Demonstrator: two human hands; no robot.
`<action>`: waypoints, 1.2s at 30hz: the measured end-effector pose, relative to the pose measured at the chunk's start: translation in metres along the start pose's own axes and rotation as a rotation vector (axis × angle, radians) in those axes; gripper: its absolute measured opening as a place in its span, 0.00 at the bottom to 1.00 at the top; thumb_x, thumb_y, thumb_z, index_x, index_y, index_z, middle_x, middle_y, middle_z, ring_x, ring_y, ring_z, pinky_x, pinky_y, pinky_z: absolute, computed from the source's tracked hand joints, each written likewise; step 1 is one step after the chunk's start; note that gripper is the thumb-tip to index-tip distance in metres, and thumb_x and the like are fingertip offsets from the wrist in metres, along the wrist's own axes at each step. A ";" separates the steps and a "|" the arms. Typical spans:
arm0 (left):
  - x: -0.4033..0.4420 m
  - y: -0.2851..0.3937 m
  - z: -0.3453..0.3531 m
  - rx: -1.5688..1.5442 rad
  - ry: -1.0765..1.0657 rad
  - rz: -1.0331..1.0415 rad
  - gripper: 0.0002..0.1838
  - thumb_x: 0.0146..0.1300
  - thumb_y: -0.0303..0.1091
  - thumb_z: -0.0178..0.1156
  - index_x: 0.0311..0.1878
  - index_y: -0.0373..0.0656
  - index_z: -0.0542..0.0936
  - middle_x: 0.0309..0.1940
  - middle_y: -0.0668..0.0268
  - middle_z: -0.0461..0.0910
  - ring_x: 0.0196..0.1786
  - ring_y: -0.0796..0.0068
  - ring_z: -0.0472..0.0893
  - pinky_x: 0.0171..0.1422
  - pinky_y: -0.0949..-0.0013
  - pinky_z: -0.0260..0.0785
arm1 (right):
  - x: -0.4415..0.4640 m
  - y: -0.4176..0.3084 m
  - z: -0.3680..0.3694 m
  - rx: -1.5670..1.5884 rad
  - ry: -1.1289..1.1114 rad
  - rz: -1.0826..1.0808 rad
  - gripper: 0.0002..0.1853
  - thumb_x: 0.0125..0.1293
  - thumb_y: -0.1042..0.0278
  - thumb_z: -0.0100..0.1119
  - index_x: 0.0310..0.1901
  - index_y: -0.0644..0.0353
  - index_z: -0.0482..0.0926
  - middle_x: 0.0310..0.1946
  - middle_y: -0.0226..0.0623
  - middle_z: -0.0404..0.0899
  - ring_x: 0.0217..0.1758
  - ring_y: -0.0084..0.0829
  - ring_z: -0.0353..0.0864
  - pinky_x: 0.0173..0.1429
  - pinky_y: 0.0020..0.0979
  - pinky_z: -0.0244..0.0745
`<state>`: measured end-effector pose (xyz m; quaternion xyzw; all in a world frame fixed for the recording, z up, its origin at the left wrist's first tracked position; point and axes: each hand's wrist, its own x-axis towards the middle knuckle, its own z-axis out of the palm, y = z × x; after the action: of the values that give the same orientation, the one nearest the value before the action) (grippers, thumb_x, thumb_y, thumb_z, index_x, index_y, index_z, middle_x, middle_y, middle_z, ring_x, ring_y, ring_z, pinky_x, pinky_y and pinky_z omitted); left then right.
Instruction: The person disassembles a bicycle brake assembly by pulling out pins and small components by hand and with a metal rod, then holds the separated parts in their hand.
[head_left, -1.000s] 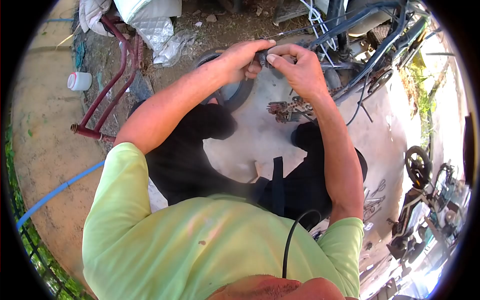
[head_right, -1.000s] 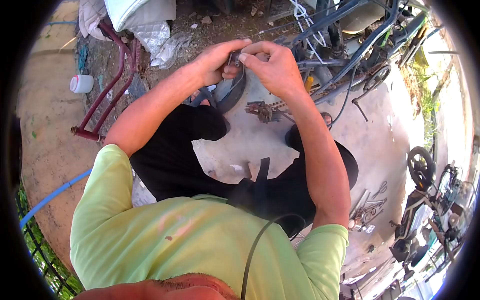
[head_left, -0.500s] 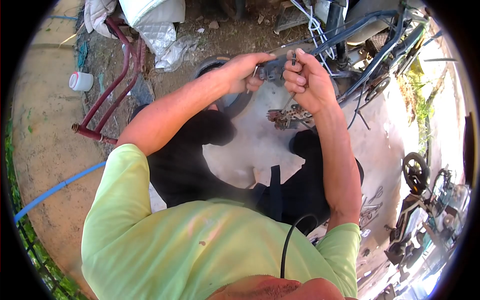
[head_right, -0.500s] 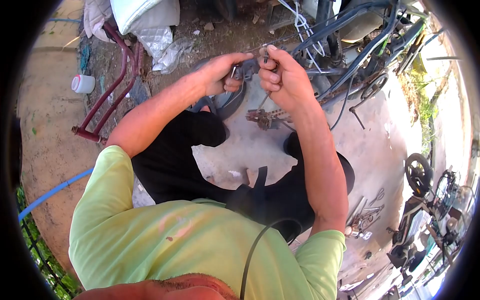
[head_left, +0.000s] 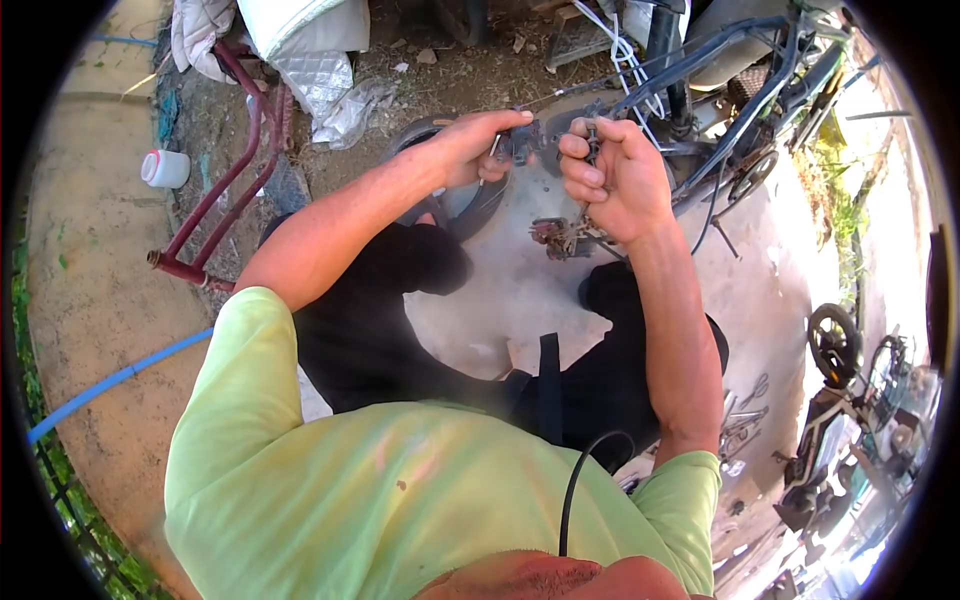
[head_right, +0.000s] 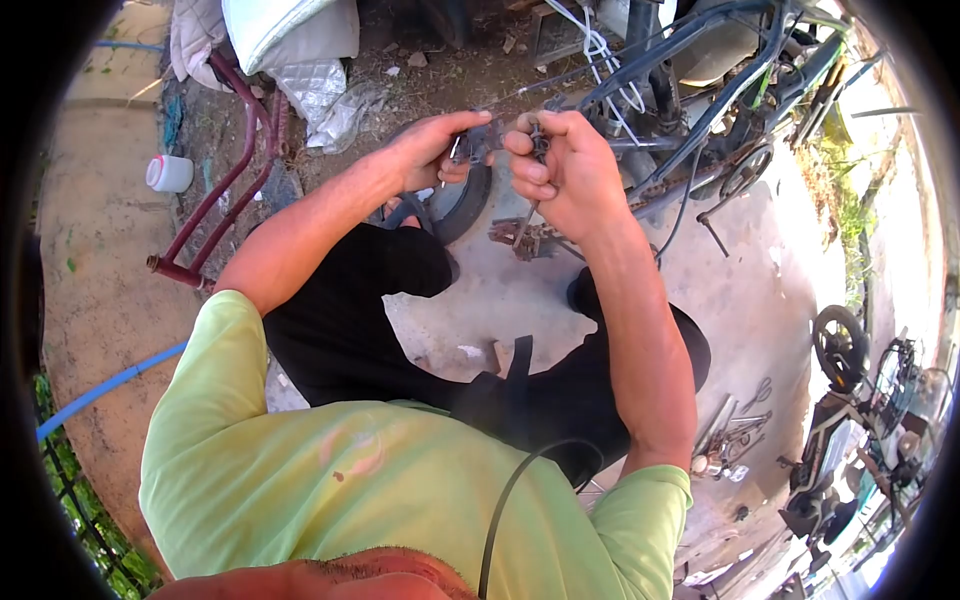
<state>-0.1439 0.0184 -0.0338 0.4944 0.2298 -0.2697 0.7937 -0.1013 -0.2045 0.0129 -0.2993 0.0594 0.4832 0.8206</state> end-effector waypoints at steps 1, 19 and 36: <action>0.000 -0.001 -0.001 0.000 0.003 -0.004 0.19 0.77 0.47 0.55 0.42 0.38 0.79 0.29 0.63 0.80 0.16 0.82 0.60 0.20 0.74 0.48 | -0.002 0.000 0.000 -0.013 0.008 -0.005 0.14 0.74 0.56 0.48 0.43 0.61 0.72 0.34 0.33 0.74 0.26 0.22 0.63 0.26 0.24 0.56; 0.047 -0.040 -0.018 0.781 0.213 0.058 0.18 0.67 0.50 0.69 0.47 0.46 0.81 0.24 0.79 0.68 0.23 0.87 0.64 0.26 0.75 0.53 | -0.082 -0.027 -0.017 -0.001 -0.001 -0.177 0.14 0.75 0.58 0.44 0.41 0.60 0.73 0.28 0.26 0.67 0.22 0.18 0.58 0.25 0.22 0.55; 0.122 -0.065 -0.022 1.014 0.434 0.045 0.24 0.57 0.57 0.76 0.39 0.44 0.84 0.18 0.73 0.74 0.21 0.82 0.70 0.29 0.71 0.61 | -0.189 -0.031 -0.053 0.071 0.081 -0.433 0.15 0.75 0.57 0.44 0.41 0.60 0.73 0.28 0.26 0.66 0.22 0.18 0.58 0.26 0.23 0.54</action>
<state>-0.0975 -0.0095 -0.1628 0.8638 0.2189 -0.2216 0.3961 -0.1646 -0.3879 0.0562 -0.2952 0.0438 0.2811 0.9121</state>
